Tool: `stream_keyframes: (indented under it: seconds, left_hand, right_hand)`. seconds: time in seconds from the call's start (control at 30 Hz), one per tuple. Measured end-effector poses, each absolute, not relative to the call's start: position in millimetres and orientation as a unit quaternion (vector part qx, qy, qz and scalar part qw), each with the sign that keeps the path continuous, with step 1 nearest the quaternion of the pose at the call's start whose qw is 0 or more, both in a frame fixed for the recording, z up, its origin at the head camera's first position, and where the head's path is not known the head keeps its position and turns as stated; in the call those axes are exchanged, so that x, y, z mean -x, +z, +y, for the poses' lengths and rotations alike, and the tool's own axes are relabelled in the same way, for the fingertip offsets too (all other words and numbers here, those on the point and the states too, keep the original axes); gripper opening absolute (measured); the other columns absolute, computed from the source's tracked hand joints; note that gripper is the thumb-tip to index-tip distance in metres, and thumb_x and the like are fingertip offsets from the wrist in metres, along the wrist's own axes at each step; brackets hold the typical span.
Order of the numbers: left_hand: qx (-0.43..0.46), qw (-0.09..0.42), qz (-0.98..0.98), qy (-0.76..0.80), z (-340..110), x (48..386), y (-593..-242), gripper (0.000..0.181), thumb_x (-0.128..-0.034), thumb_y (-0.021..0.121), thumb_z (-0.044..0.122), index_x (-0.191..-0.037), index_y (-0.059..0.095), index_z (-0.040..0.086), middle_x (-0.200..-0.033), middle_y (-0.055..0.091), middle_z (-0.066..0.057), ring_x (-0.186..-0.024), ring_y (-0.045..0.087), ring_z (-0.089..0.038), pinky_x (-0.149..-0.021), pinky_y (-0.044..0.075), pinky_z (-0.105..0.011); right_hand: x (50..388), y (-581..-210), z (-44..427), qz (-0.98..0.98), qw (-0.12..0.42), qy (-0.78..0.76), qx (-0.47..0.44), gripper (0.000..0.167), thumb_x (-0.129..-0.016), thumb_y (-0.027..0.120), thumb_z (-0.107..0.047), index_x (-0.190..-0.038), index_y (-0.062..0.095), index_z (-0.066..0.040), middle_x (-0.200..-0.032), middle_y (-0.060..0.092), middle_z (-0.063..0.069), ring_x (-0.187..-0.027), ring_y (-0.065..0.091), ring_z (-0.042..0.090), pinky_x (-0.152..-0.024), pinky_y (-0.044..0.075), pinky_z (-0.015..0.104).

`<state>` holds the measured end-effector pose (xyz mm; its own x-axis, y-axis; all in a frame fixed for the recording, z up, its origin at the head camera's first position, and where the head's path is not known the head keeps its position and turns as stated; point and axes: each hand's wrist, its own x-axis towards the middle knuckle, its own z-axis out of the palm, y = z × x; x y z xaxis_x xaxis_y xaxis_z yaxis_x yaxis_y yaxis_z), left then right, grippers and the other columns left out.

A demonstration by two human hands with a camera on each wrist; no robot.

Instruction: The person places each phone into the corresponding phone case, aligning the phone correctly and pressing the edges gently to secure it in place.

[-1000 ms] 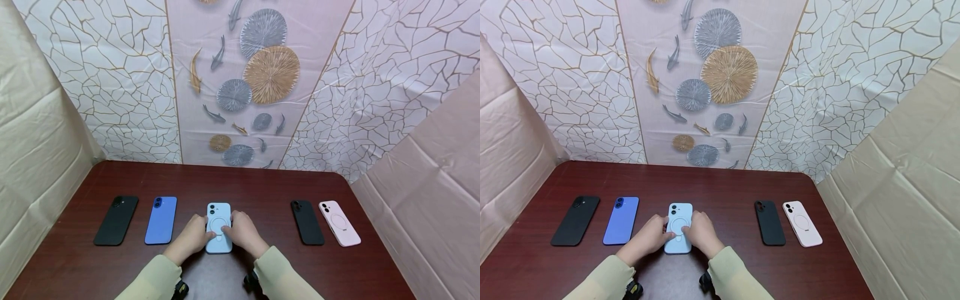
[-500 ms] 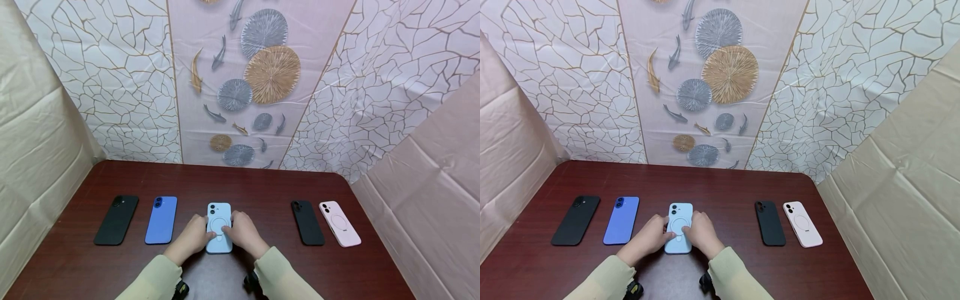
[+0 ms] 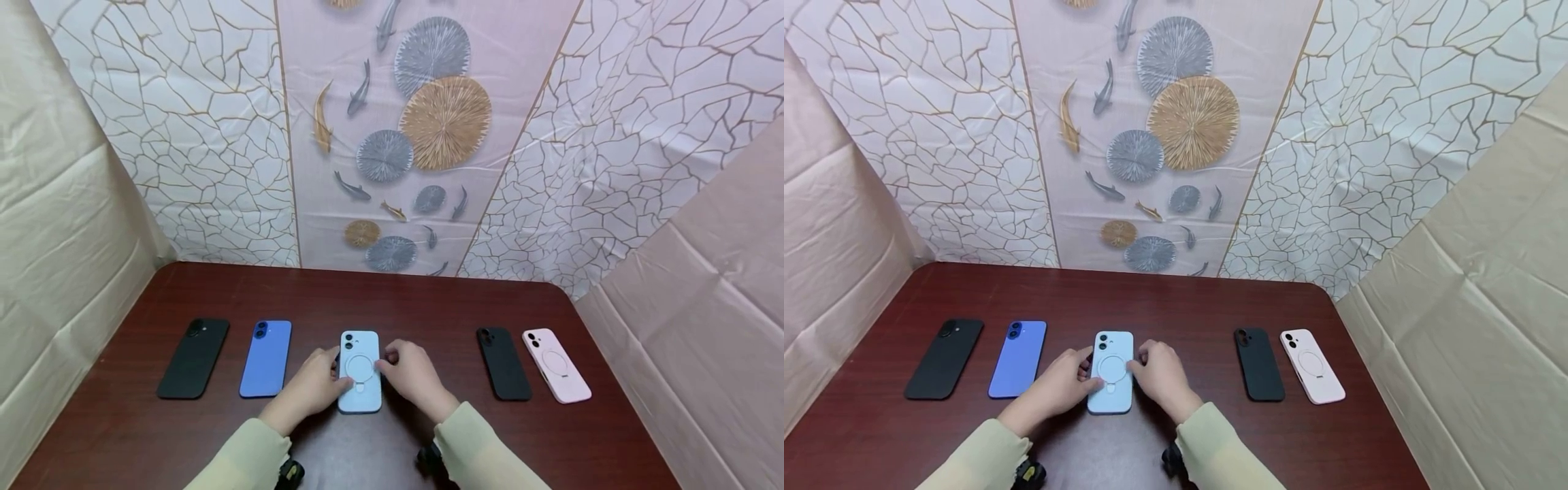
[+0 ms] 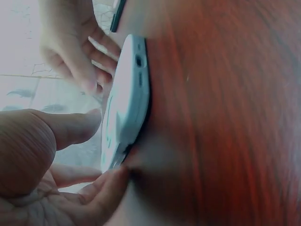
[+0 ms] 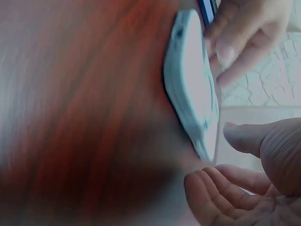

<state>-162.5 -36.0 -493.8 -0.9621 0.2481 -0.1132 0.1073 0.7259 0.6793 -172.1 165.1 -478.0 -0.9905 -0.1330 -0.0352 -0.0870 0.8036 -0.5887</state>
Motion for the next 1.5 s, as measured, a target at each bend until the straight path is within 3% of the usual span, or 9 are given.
stream_keyframes:
  seconds: [0.2,0.43,0.7,0.9,1.07,1.3,1.5]
  left_hand:
    - [-0.067,0.051,0.945,0.316,-57,161,-483,0.066,-0.0872,0.073,0.029,-0.141,0.047,0.001,-0.129,0.053,-0.021,-0.118,0.051,-0.036,-0.092,0.045,-0.052]
    - [-0.039,0.040,0.961,0.272,-83,164,-473,0.073,-0.0877,0.072,0.029,-0.144,0.039,-0.003,-0.139,0.039,-0.034,-0.127,0.038,-0.050,-0.097,0.038,-0.061]
    - [-0.011,0.010,0.980,0.197,-108,161,-474,0.075,-0.0863,0.073,0.035,-0.141,0.041,-0.005,-0.133,0.040,-0.035,-0.116,0.040,-0.052,-0.084,0.042,-0.065]
    - [0.006,0.016,0.985,0.172,-118,160,-476,0.082,-0.0846,0.073,0.042,-0.138,0.041,-0.011,-0.125,0.040,-0.039,-0.108,0.043,-0.052,-0.078,0.046,-0.061]
    - [0.020,0.028,0.985,0.166,-122,161,-479,0.089,-0.0831,0.074,0.045,-0.135,0.038,-0.018,-0.116,0.041,-0.040,-0.100,0.046,-0.049,-0.072,0.049,-0.057]
    - [0.026,0.054,0.987,0.151,-125,164,-481,0.090,-0.0844,0.071,0.048,-0.127,0.039,-0.025,-0.110,0.042,-0.040,-0.096,0.049,-0.047,-0.073,0.049,-0.054]
    - [0.036,0.084,0.984,0.152,-127,168,-481,0.089,-0.0827,0.071,0.052,-0.118,0.046,-0.025,-0.104,0.043,-0.037,-0.091,0.050,-0.045,-0.070,0.049,-0.053]
  right_hand:
    - [174,-469,203,0.955,0.017,-0.296,0.023,0.044,-0.089,0.071,-0.031,-0.123,0.061,-0.005,-0.116,0.063,0.012,-0.103,0.061,0.028,-0.083,0.050,0.046]
    - [181,-465,248,0.964,0.010,-0.264,-0.026,0.053,-0.090,0.069,-0.033,-0.132,0.054,-0.004,-0.126,0.057,0.019,-0.110,0.057,0.035,-0.085,0.048,0.052]
    - [182,-464,286,0.979,-0.012,-0.194,-0.059,0.062,-0.088,0.071,-0.036,-0.132,0.053,0.004,-0.122,0.054,0.029,-0.107,0.054,0.046,-0.084,0.046,0.057]
    - [180,-468,313,0.982,0.005,-0.158,-0.104,0.068,-0.087,0.071,-0.040,-0.134,0.049,0.004,-0.123,0.048,0.034,-0.109,0.048,0.052,-0.079,0.045,0.062]
    - [179,-472,330,0.984,0.010,-0.133,-0.117,0.069,-0.087,0.071,-0.039,-0.129,0.048,0.010,-0.119,0.046,0.040,-0.105,0.048,0.056,-0.079,0.044,0.062]
    - [179,-474,338,0.987,0.004,-0.115,-0.113,0.056,-0.086,0.071,-0.033,-0.113,0.058,0.013,-0.106,0.055,0.038,-0.093,0.056,0.053,-0.072,0.047,0.058]
    - [182,-473,339,0.990,0.014,-0.101,-0.098,0.055,-0.086,0.072,-0.032,-0.111,0.059,0.016,-0.104,0.059,0.036,-0.093,0.057,0.049,-0.074,0.048,0.057]
